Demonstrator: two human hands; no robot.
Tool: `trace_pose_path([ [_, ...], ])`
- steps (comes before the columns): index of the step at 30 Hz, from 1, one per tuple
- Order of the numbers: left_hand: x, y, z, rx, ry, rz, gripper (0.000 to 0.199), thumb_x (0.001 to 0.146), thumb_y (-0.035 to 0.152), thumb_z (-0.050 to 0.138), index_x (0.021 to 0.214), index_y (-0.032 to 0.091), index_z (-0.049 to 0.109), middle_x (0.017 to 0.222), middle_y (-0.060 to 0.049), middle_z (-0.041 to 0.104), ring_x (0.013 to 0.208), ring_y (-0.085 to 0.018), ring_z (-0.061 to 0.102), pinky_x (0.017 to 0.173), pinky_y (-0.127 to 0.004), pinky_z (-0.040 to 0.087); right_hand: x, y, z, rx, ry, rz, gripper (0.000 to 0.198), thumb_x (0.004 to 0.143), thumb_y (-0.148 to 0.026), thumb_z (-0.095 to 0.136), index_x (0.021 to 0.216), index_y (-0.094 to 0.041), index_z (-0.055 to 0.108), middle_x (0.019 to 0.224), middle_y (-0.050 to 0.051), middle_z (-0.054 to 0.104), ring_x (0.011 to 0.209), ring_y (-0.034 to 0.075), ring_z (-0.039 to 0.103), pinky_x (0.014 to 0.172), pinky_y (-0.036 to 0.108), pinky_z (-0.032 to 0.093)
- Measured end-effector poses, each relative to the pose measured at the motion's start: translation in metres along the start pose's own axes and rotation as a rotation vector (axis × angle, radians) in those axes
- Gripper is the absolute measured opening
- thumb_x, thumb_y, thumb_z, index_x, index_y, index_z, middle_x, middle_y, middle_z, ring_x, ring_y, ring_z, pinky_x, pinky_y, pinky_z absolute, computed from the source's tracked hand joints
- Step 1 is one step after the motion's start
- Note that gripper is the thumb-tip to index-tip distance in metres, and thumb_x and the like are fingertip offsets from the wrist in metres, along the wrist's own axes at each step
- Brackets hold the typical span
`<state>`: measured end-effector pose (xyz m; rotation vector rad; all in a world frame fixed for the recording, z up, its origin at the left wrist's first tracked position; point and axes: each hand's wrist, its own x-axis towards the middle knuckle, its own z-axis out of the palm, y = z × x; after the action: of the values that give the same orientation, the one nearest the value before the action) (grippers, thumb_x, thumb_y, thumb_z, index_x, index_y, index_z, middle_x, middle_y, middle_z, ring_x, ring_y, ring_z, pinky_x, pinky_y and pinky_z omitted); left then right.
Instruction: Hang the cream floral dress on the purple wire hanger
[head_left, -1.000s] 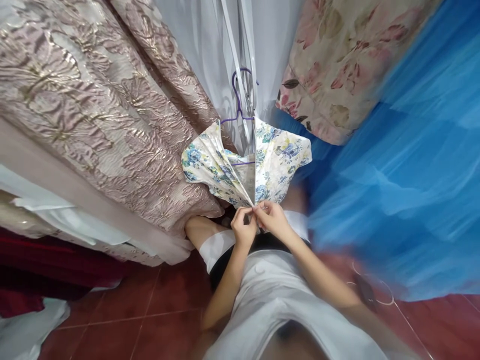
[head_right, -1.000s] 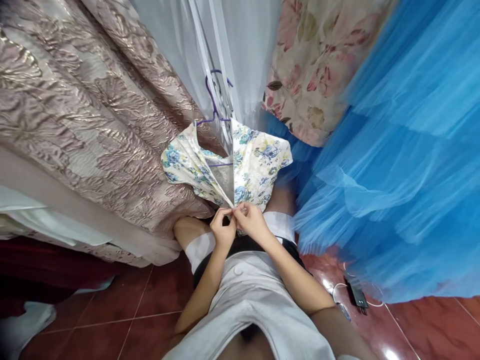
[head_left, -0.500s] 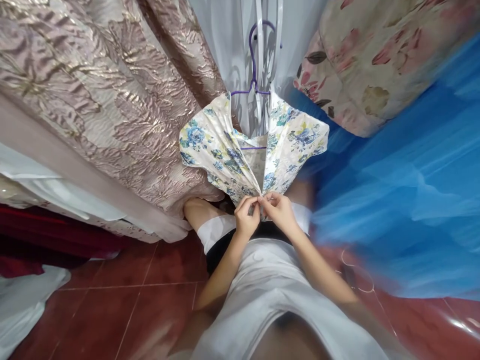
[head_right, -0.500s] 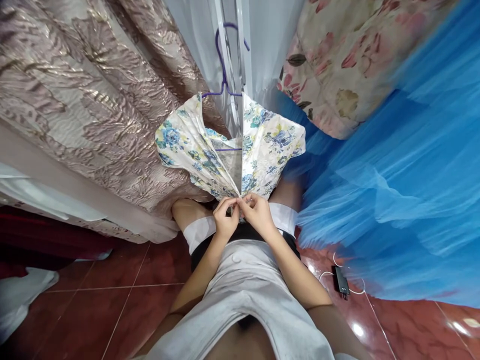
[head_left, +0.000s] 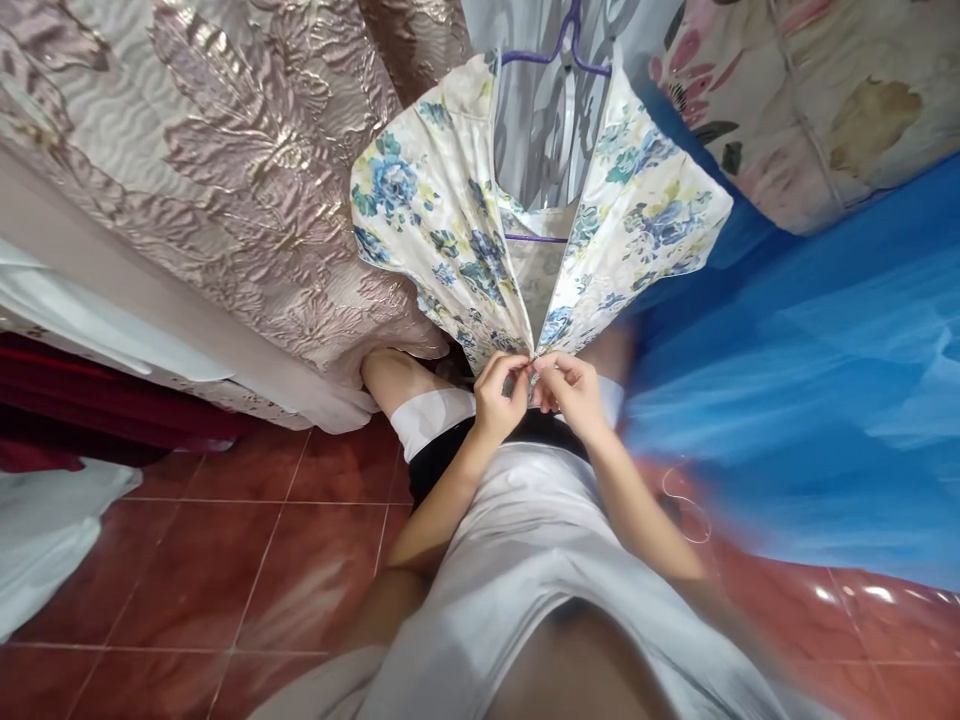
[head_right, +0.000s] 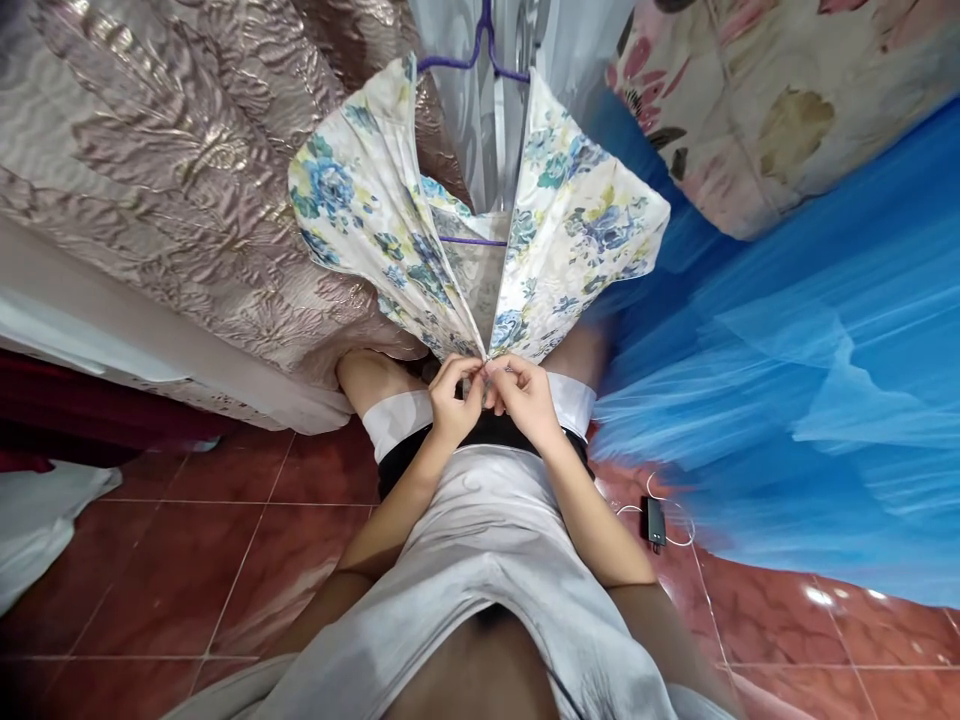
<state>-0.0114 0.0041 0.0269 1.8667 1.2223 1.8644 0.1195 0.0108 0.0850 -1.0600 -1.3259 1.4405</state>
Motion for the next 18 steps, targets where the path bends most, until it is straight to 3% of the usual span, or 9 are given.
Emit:
trace_pose_path([
  [5, -0.003, 0.005, 0.005, 0.029, 0.003, -0.008, 0.007, 0.095, 0.013, 0.057, 0.095, 0.018, 0.061, 0.082, -0.002, 0.058, 0.075, -0.014, 0.058, 0.069, -0.025, 0.050, -0.003, -0.001, 0.002, 0.013, -0.043, 0.040, 0.024, 0.081, -0.039, 0.059, 0.068, -0.018, 0.061, 0.042, -0.005, 0.052, 0.034, 0.008, 0.041, 0.038, 0.020, 0.029],
  [9, -0.009, 0.011, 0.012, 0.073, -0.002, -0.032, 0.012, 0.094, 0.012, 0.054, 0.084, 0.019, 0.053, 0.078, -0.001, 0.052, 0.071, -0.014, 0.052, 0.067, -0.026, 0.046, -0.002, -0.012, 0.003, 0.021, 0.018, 0.008, 0.025, 0.079, -0.033, 0.060, 0.060, -0.017, 0.061, 0.036, -0.007, 0.041, 0.033, 0.006, 0.031, 0.038, 0.022, 0.024],
  [13, -0.016, 0.015, 0.014, 0.056, -0.123, -0.032, 0.011, 0.094, 0.010, 0.053, 0.088, 0.019, 0.055, 0.081, -0.002, 0.056, 0.072, -0.014, 0.053, 0.069, -0.026, 0.045, 0.020, -0.052, 0.001, 0.003, 0.043, -0.108, 0.030, 0.085, -0.039, 0.062, 0.067, -0.016, 0.066, 0.038, -0.005, 0.046, 0.031, 0.007, 0.030, 0.036, 0.023, 0.021],
  [18, -0.018, 0.015, 0.008, 0.077, -0.275, -0.045, 0.012, 0.095, 0.011, 0.052, 0.088, 0.020, 0.056, 0.083, -0.003, 0.058, 0.077, -0.016, 0.057, 0.072, -0.027, 0.046, 0.073, -0.114, 0.000, -0.024, -0.012, -0.278, 0.034, 0.091, -0.043, 0.064, 0.070, -0.017, 0.066, 0.044, -0.003, 0.049, 0.036, 0.008, 0.035, 0.037, 0.023, 0.027],
])
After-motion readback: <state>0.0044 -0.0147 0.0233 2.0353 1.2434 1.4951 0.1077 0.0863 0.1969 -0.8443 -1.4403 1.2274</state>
